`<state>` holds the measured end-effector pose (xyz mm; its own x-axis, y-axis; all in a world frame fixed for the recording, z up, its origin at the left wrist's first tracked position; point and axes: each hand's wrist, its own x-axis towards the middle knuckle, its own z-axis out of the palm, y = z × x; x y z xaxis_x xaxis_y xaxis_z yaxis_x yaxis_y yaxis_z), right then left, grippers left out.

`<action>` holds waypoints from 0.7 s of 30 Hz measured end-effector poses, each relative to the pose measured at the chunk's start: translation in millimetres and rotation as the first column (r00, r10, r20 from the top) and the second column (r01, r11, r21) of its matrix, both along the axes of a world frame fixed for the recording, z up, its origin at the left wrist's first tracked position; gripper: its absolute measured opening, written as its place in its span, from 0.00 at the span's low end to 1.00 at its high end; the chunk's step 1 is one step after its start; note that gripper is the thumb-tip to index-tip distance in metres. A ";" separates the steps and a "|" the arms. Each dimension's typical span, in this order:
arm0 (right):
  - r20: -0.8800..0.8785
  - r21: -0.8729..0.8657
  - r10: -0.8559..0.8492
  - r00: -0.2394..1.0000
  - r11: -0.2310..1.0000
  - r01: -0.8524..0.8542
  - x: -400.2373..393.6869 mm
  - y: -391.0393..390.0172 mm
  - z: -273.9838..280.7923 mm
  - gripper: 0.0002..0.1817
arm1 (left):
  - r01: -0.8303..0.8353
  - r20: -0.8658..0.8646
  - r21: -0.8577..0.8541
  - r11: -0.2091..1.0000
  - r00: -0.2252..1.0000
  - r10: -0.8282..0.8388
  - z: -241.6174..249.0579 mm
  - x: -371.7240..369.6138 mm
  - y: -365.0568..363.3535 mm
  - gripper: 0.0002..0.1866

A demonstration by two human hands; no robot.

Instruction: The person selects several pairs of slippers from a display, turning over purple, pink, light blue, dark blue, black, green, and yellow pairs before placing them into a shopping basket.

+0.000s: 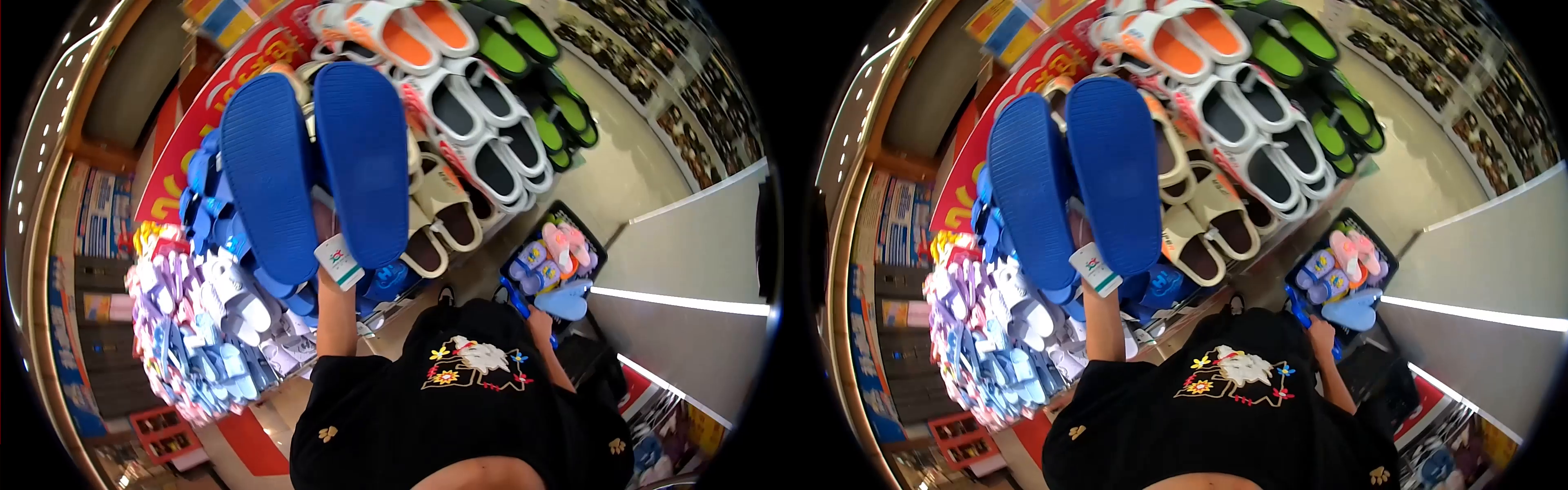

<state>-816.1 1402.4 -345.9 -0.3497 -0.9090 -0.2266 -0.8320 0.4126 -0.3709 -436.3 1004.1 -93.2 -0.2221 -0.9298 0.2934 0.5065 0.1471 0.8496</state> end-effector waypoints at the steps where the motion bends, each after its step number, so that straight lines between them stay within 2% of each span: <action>1: -0.010 -0.055 0.015 1.000 0.998 -0.016 -2.8 1.2 -7.2 0.16 | -0.006 0.021 -0.037 0.999 1.000 0.007 -0.8 4.4 -0.9 0.24; 2: -0.009 -0.125 0.020 1.000 0.992 -0.021 -5.7 5.6 -26.8 0.18 | 0.128 0.042 0.022 0.991 0.991 -0.129 44.3 -46.4 27.2 0.22; 3: 0.045 -0.094 0.010 0.999 0.996 -0.006 -7.1 -1.3 -11.5 0.20 | 0.275 0.052 0.096 0.957 0.958 -0.281 88.6 -105.4 59.5 0.21; 4: 0.060 -0.106 0.019 0.998 0.994 -0.012 -9.7 -2.9 -9.7 0.22 | 0.337 0.020 0.125 0.933 0.939 -0.342 97.9 -140.4 78.1 0.21; 5: 0.136 0.021 0.002 0.991 1.000 -0.005 -13.7 -11.0 13.7 0.23 | 0.378 -0.014 0.168 0.911 0.925 -0.381 94.7 -168.1 93.6 0.20; 6: 0.173 0.032 -0.022 0.985 0.999 0.016 -16.2 -18.5 34.6 0.23 | 0.417 -0.045 0.209 0.885 0.908 -0.417 91.4 -196.5 107.1 0.20; 10: 0.229 0.103 -0.137 0.964 0.988 0.116 -23.8 -16.7 28.7 0.23 | 0.487 -0.081 0.422 0.765 0.861 -0.503 50.5 -295.9 153.4 0.19; 11: 0.225 0.077 -0.104 0.969 0.993 0.089 -25.2 -16.0 24.6 0.22 | 0.468 -0.051 0.491 0.735 0.857 -0.512 33.9 -315.0 163.9 0.19; 13: 0.234 0.020 -0.069 0.970 0.998 0.066 -24.8 -15.4 31.1 0.21 | 0.373 0.180 0.608 0.701 0.795 -0.580 0.8 -338.5 174.6 0.18; 14: 0.238 0.024 -0.080 0.968 0.997 0.077 -24.1 -14.3 30.0 0.21 | 0.286 0.485 0.648 0.706 0.559 -0.672 -23.1 -339.9 169.6 0.18; 15: 0.241 0.028 -0.082 0.967 0.997 0.078 -23.4 -13.5 28.4 0.21 | 0.453 0.399 0.615 0.646 0.528 -0.750 -45.9 -356.6 175.2 0.19; 16: 0.245 0.031 -0.083 0.966 0.997 0.077 -21.9 -14.3 27.9 0.21 | 0.517 0.549 0.509 0.689 0.422 -0.722 -58.7 -381.1 184.1 0.21; 17: 0.219 0.088 -0.104 0.970 0.992 0.087 -23.6 -16.5 41.6 0.20 | 0.691 0.777 0.112 0.714 0.387 -0.497 -123.7 -408.7 190.7 0.24; 18: 0.224 0.088 -0.107 0.969 0.992 0.089 -21.6 -15.4 39.0 0.20 | 0.735 0.825 0.080 0.673 0.330 -0.459 -132.3 -415.2 196.2 0.28; 20: 0.230 -0.004 -0.116 0.966 0.993 0.121 -22.7 -12.9 33.3 0.18 | 0.713 0.898 0.258 0.652 0.072 -0.434 -148.6 -426.0 206.2 0.29; 21: 0.216 -0.094 -0.092 0.972 0.989 0.115 -21.9 -11.6 28.2 0.16 | 0.713 0.899 0.262 0.650 0.064 -0.433 -158.9 -431.6 207.3 0.29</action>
<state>-838.0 1390.9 -317.7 -0.3979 -0.8930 -0.2104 -0.6855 0.4418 -0.5787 -867.9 1211.4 -252.0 -0.8822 -0.3249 -0.3407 -0.4557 0.4072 0.7915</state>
